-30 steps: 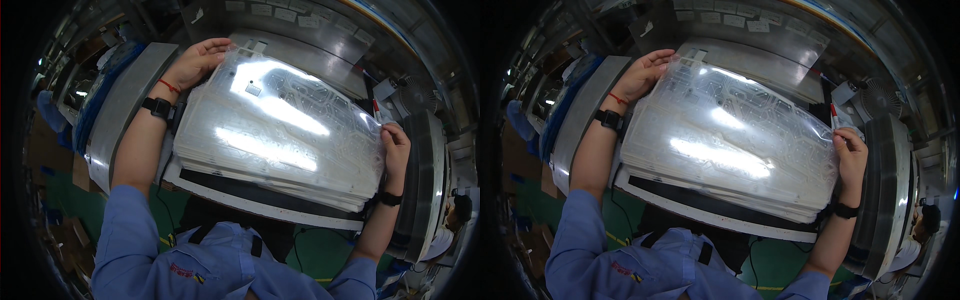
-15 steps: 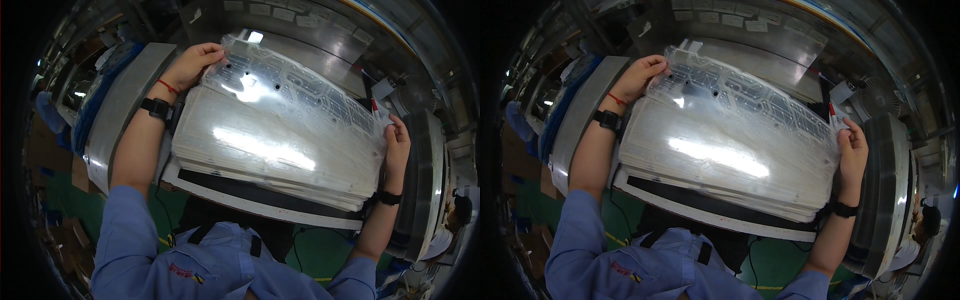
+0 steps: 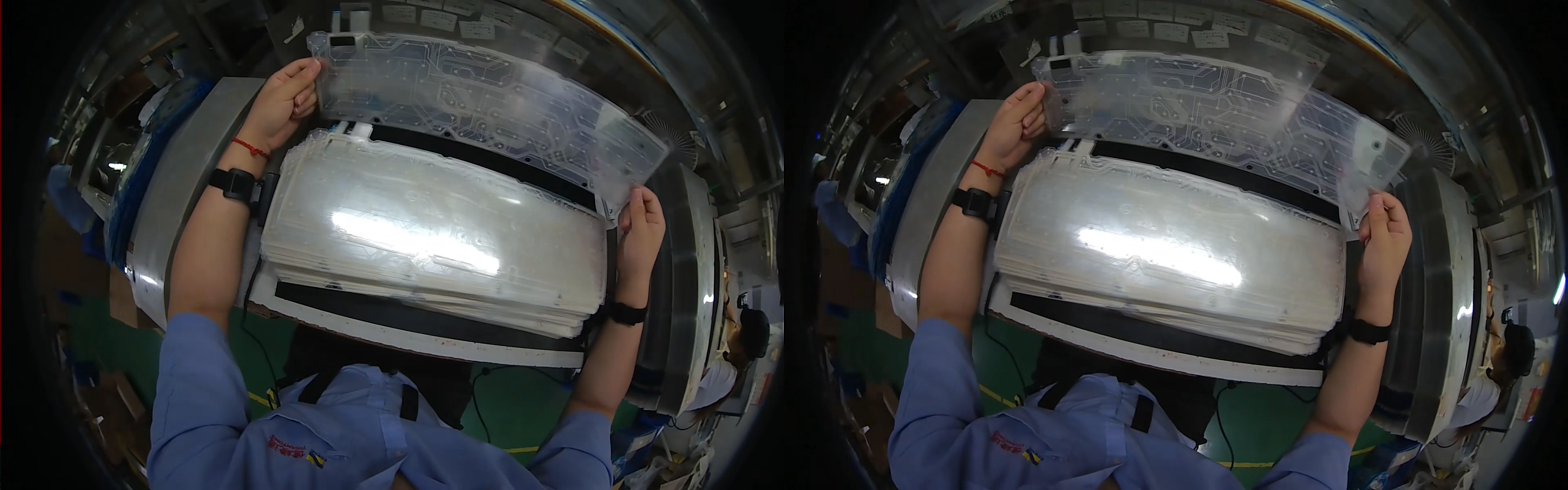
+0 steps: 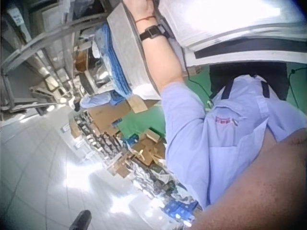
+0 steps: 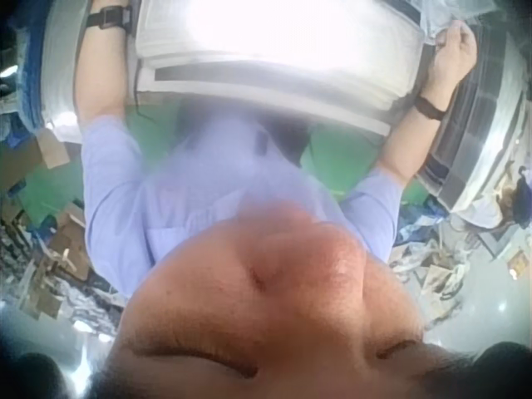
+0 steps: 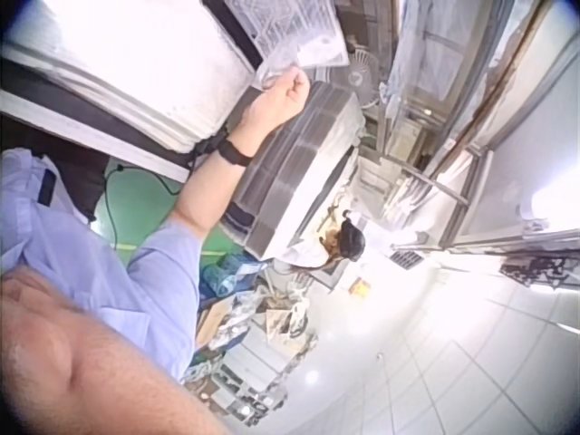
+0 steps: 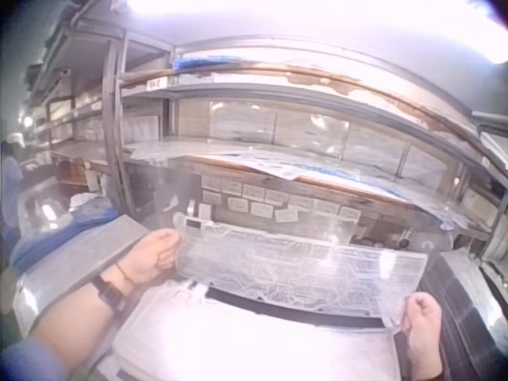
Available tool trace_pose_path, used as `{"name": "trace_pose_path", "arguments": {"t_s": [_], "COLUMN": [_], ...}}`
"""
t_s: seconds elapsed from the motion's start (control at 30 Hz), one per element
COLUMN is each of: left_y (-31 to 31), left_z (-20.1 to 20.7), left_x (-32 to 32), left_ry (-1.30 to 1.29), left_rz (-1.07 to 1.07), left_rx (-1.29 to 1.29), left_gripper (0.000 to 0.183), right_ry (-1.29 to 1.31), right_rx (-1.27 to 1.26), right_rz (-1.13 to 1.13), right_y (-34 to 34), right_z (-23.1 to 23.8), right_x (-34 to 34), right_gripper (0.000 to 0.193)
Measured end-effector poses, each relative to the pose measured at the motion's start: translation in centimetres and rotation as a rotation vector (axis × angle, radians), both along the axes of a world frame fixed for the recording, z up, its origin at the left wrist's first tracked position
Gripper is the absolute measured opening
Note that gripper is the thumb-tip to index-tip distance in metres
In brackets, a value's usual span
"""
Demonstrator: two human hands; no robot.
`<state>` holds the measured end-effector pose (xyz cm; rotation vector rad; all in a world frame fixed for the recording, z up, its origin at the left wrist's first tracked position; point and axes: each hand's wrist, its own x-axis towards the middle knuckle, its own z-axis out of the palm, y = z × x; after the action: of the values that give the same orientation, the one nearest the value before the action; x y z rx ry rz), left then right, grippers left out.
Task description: The recorder is using a red marker to mark specific areas on transparent plastic circuit sheets on a fabrication floor.
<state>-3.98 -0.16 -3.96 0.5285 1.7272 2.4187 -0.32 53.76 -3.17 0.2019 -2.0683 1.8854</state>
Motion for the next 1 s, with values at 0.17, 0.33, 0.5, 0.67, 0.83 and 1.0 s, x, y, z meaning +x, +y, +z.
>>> {"name": "trace_pose_path", "arguments": {"t_s": [0.17,0.33,0.5,0.67,0.83,1.0], "left_y": [2.4,3.4,2.1,2.4,1.1,2.3], "left_z": [0.5,0.5,0.2,-0.3,-1.0,-0.6], "left_x": [0.9,0.9,0.4,0.3,-0.3,0.1], "left_ry": [-0.084,-0.060,-0.102,-0.133,-0.160,-0.184], "left_rz": [0.300,0.340,0.243,0.238,0.261,0.453], "left_rx": [-0.050,-0.226,-0.337,-0.336,-0.147,-0.129], "left_gripper": [0.024,0.025,0.028,0.022,0.025,0.034], "right_ry": [0.006,0.096,0.053,0.047,0.011,-0.061], "right_rx": [-0.095,0.035,0.062,0.077,0.066,0.140], "right_rz": [-0.029,-0.058,-0.002,0.000,0.005,0.014], "right_y": [-0.2,-1.4,-1.3,-0.6,-0.9,-0.3], "right_z": [0.2,0.3,0.6,0.3,0.4,0.0], "right_x": [0.1,0.3,0.2,0.0,0.0,-0.3], "right_gripper": [0.019,0.026,0.037,0.036,0.035,0.032]}}
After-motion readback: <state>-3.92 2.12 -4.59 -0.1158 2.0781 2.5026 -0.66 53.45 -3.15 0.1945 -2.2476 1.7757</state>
